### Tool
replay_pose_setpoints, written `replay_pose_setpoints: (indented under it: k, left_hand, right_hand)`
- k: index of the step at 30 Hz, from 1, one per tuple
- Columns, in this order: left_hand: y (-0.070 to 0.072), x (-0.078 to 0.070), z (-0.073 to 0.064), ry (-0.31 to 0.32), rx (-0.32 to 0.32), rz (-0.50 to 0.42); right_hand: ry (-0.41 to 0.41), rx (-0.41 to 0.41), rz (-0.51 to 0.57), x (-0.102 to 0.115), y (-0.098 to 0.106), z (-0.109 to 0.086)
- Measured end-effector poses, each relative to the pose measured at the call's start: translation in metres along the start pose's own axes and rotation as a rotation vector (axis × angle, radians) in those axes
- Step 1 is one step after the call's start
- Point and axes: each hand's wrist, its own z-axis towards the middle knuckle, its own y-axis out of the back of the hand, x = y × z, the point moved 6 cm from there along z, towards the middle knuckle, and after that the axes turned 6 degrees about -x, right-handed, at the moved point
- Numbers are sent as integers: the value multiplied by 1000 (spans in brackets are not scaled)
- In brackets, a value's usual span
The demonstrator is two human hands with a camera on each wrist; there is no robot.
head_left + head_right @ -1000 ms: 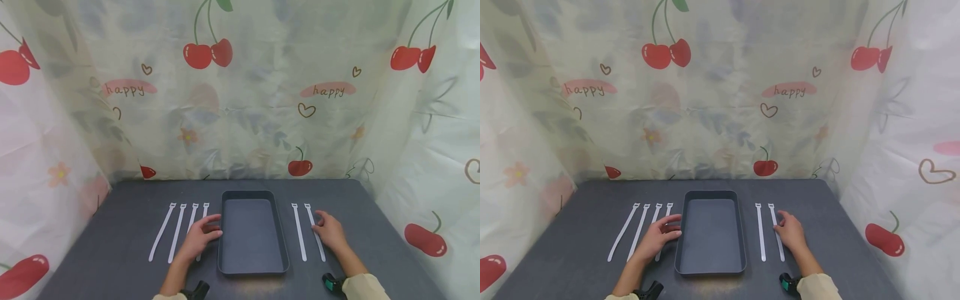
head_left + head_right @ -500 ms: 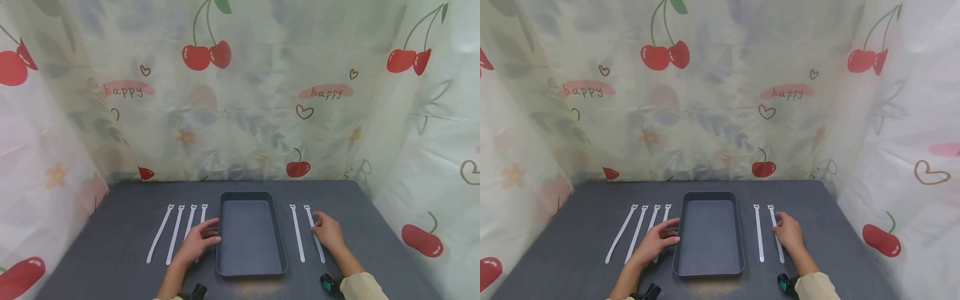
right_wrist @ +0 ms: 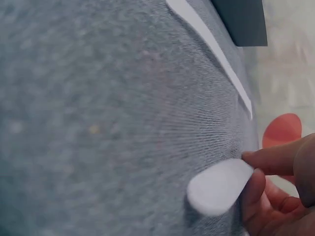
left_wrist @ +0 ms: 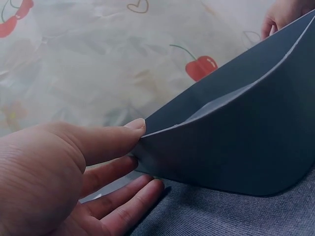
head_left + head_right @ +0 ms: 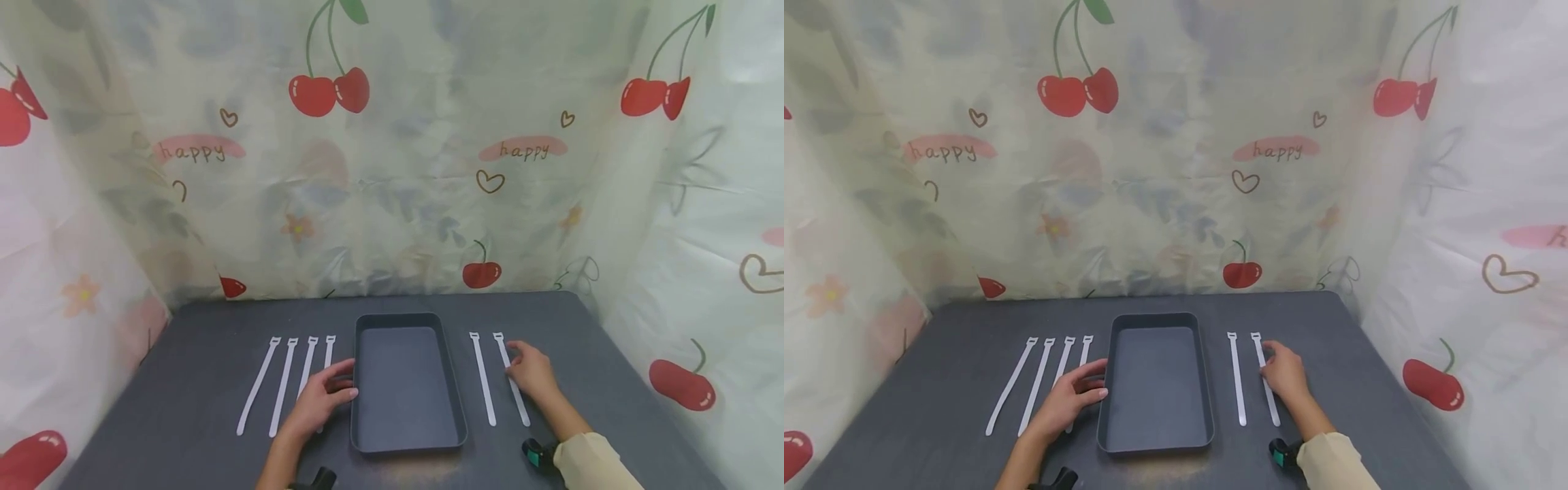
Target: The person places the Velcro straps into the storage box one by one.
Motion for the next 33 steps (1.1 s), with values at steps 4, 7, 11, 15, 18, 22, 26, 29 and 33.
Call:
replay_pose_setpoints:
  k: [4, 7, 11, 15, 18, 22, 26, 29, 33]
  left_hand:
    - [0, 0, 2, 9, 5, 29]
    - [0, 1, 2, 5, 14, 33]
    - [0, 2, 3, -6, 30, 34]
    - [0, 2, 2, -3, 27, 29]
    - [0, 3, 2, 10, 21, 25]
    - [-1, 4, 1, 18, 21, 23]
    - [-1, 3, 1, 21, 18, 26]
    - [0, 2, 0, 21, 14, 25]
    - [0, 1, -1, 19, 11, 23]
  right_hand:
    - [37, -18, 26, 0, 1, -2]
    - [65, -27, 34, 1, 2, -4]
    - [78, -5, 13, 2, 1, -4]
    - [107, 31, -3, 6, 0, -3]
    - [107, 53, 31, 6, 0, -2]
    - [66, 86, 119, 4, -1, 0]
    - [44, 104, 156, 6, 0, 2]
    - [51, 97, 166, 11, 4, 5]
    - [39, 92, 186, 19, 6, 7]
